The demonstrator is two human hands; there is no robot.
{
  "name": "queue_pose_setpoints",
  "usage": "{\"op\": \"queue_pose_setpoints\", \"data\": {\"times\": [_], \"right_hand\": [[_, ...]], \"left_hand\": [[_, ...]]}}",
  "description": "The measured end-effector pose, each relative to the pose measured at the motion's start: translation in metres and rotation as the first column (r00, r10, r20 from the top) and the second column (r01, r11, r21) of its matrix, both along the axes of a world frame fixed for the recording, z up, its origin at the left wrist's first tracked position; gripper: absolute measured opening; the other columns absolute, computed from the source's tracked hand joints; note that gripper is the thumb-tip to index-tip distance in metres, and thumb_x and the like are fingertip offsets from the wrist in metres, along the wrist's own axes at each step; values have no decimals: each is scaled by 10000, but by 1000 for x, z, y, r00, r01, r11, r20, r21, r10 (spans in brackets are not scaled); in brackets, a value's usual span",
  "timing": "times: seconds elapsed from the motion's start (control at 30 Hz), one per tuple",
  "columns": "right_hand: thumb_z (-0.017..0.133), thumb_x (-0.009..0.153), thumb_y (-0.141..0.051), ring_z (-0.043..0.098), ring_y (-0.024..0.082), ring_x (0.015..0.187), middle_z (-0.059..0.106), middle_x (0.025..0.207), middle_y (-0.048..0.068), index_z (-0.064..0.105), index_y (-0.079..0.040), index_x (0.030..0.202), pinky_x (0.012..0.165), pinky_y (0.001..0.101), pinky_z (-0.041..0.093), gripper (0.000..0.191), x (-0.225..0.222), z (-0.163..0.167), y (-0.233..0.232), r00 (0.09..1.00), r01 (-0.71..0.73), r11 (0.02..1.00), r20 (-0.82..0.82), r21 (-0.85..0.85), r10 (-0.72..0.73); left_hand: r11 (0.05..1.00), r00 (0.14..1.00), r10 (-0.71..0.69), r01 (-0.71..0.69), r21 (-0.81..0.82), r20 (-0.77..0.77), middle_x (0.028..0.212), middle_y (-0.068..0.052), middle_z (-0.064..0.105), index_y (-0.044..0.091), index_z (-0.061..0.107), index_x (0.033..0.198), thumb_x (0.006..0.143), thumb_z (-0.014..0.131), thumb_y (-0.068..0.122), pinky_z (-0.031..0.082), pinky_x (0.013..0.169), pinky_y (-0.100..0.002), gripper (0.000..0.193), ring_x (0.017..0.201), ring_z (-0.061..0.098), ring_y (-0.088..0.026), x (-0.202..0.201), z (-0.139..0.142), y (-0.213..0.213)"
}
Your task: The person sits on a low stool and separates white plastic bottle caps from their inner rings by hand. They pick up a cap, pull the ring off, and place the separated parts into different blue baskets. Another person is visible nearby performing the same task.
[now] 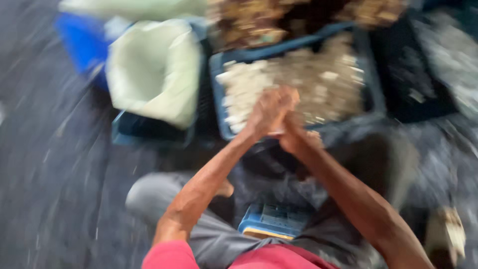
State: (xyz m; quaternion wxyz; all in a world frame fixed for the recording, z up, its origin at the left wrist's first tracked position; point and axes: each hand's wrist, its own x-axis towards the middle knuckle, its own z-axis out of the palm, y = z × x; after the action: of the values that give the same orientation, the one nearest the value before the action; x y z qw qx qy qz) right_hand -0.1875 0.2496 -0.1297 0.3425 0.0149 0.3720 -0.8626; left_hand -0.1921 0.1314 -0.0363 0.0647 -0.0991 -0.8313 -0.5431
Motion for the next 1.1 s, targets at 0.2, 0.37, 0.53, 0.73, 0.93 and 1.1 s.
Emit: {"op": "queue_pose_setpoints", "data": {"times": [0.2,0.37,0.53,0.73,0.93,1.1], "right_hand": [[635,873,-97,702,230,881,689,1051,121,619,-55,1219,661,322,548,349,9,23,-22,965,-261,946,54,190,255],[519,1024,-340,655,254,790,678,897,141,626,-34,1123,669,349,530,339,-8,59,-111,925,-376,908,19,186,379],[516,1063,-605,655,286,1200,595,1356,137,478,-61,1519,954,542,592,710,-88,93,-236,705,-556,820,-445,137,552],[518,1102,-443,566,342,1348,533,1459,215,430,-24,1493,1033,556,567,580,-161,62,-230,573,-145,896,-703,420,422],[711,927,-168,705,186,868,743,1025,117,724,-10,1202,671,340,592,318,-82,-22,-148,561,-17,473,-383,881,733],[804,848,-367,646,419,1003,627,1172,283,603,-68,1398,816,508,544,657,-34,-47,-157,272,151,336,-366,930,890]], "left_hand": [[900,952,73,66,-431,298,908,-176,727,64,724,878,920,689,390,525,747,-503,331,899,691,-390,136,-26,-115],[746,946,153,79,-661,285,826,-131,742,101,751,854,810,766,388,582,683,-485,290,840,738,-342,155,-58,-143],[695,882,282,84,-714,378,848,-95,761,148,767,834,724,828,447,587,661,-448,325,828,755,-288,138,-79,-155],[384,767,611,-505,-773,-198,856,-106,724,110,681,909,944,671,206,569,607,-460,102,769,736,-291,131,-57,-183],[626,661,751,-719,-300,-17,887,-173,703,53,633,911,970,647,345,544,685,-535,299,830,701,-422,126,-11,-201],[706,692,707,-684,-182,142,897,-137,708,58,647,889,941,647,373,555,700,-488,320,824,732,-341,117,1,-191]]}}
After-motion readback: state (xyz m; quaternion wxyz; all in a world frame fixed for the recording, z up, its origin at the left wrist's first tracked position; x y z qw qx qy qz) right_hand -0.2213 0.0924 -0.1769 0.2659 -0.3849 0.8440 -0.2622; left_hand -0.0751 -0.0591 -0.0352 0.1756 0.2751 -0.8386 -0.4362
